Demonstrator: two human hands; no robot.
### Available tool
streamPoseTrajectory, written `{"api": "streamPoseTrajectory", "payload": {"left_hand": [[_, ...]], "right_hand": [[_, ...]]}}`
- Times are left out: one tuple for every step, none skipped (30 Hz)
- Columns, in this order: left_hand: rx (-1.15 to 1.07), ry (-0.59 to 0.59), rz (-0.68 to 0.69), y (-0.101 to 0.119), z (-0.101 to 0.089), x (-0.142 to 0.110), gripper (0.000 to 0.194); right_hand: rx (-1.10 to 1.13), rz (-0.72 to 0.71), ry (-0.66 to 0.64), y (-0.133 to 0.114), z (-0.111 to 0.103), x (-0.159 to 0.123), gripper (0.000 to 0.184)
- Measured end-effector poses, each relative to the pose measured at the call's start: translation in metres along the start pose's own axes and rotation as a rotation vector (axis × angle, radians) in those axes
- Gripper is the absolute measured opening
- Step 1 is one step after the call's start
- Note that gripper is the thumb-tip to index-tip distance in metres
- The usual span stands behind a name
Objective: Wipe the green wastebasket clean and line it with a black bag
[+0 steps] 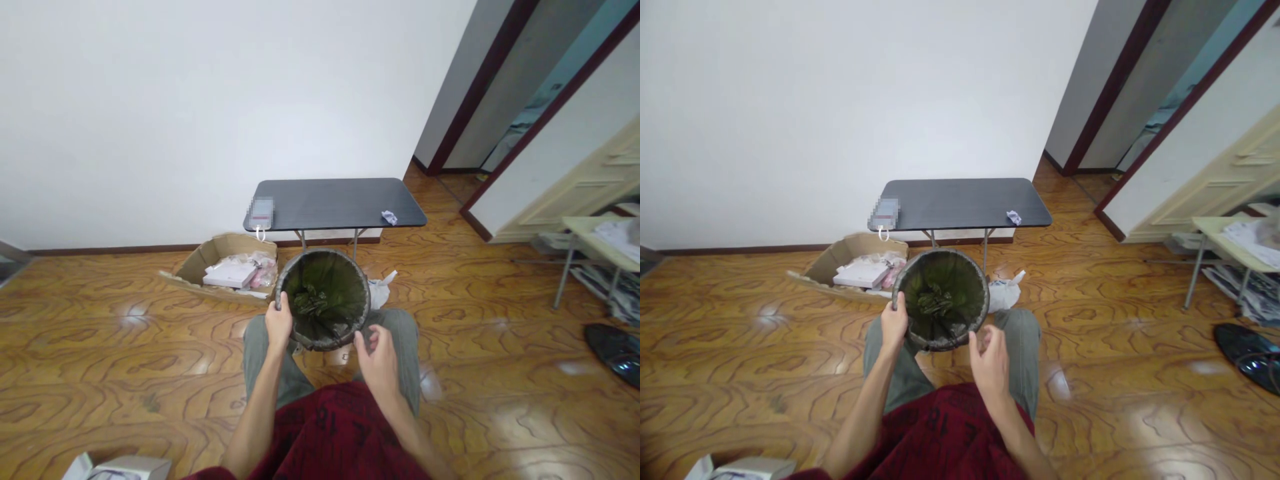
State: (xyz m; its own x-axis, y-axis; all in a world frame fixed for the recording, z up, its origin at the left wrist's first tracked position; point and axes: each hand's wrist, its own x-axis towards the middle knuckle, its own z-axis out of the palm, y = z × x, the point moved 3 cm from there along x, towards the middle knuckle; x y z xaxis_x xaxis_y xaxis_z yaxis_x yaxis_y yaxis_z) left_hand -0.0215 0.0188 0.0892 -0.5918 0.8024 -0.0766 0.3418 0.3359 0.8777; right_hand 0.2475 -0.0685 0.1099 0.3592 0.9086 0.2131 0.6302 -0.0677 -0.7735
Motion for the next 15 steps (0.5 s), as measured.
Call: {"api": "streamPoseTrajectory", "payload": {"left_hand": [[0.014,-0.019,0.014,0.002,-0.002,0.001,0.061],[0.026,-0.041,0.024,0.004,-0.002,0.0,0.062],[0.032,-0.063,0.03,0.006,-0.002,-0.001,0.063],[0.032,-0.086,0.034,0.008,0.0,-0.003,0.065],[0.026,-0.106,0.037,0.01,0.002,-0.007,0.067],[0.013,-0.123,0.039,0.012,0.004,-0.011,0.069],[-0.005,-0.14,0.04,0.013,0.007,-0.016,0.071],[-0.025,-0.155,0.042,0.015,0.009,-0.021,0.073],[-0.047,-0.176,0.04,0.016,0.011,-0.025,0.075],[-0.071,-0.198,0.035,0.017,0.012,-0.03,0.077],[-0.092,-0.221,0.034,0.018,0.012,-0.033,0.078],[-0.101,-0.239,0.027,0.019,0.011,-0.036,0.079],[-0.11,-0.257,0.026,0.02,0.01,-0.038,0.079],[-0.119,-0.276,0.03,0.021,0.009,-0.04,0.08],[-0.125,-0.294,0.034,0.022,0.008,-0.041,0.08]], "right_hand": [[-0.07,-0.138,0.011,-0.01,-0.003,0.012,0.038],[-0.118,-0.268,-0.042,-0.022,0.001,0.025,0.032],[-0.168,-0.398,-0.15,-0.033,0.012,0.039,0.029],[-0.238,-0.522,-0.296,-0.044,0.029,0.053,0.029],[-0.313,-0.632,-0.448,-0.052,0.05,0.065,0.03],[-0.388,-0.717,-0.591,-0.057,0.073,0.075,0.032],[-0.471,-0.777,-0.715,-0.058,0.095,0.083,0.036],[-0.559,-0.805,-0.818,-0.057,0.117,0.088,0.038],[-0.65,-0.793,-0.91,-0.054,0.136,0.092,0.04],[-0.724,-0.758,-0.971,-0.049,0.152,0.093,0.042],[-0.754,-0.723,-0.98,-0.044,0.164,0.094,0.041],[-0.746,-0.671,-0.97,-0.038,0.174,0.094,0.04],[-0.656,-0.571,-0.931,-0.034,0.179,0.094,0.036],[-0.502,-0.444,-0.854,-0.029,0.182,0.096,0.028],[-0.312,-0.303,-0.748,-0.024,0.181,0.099,0.019]]}}
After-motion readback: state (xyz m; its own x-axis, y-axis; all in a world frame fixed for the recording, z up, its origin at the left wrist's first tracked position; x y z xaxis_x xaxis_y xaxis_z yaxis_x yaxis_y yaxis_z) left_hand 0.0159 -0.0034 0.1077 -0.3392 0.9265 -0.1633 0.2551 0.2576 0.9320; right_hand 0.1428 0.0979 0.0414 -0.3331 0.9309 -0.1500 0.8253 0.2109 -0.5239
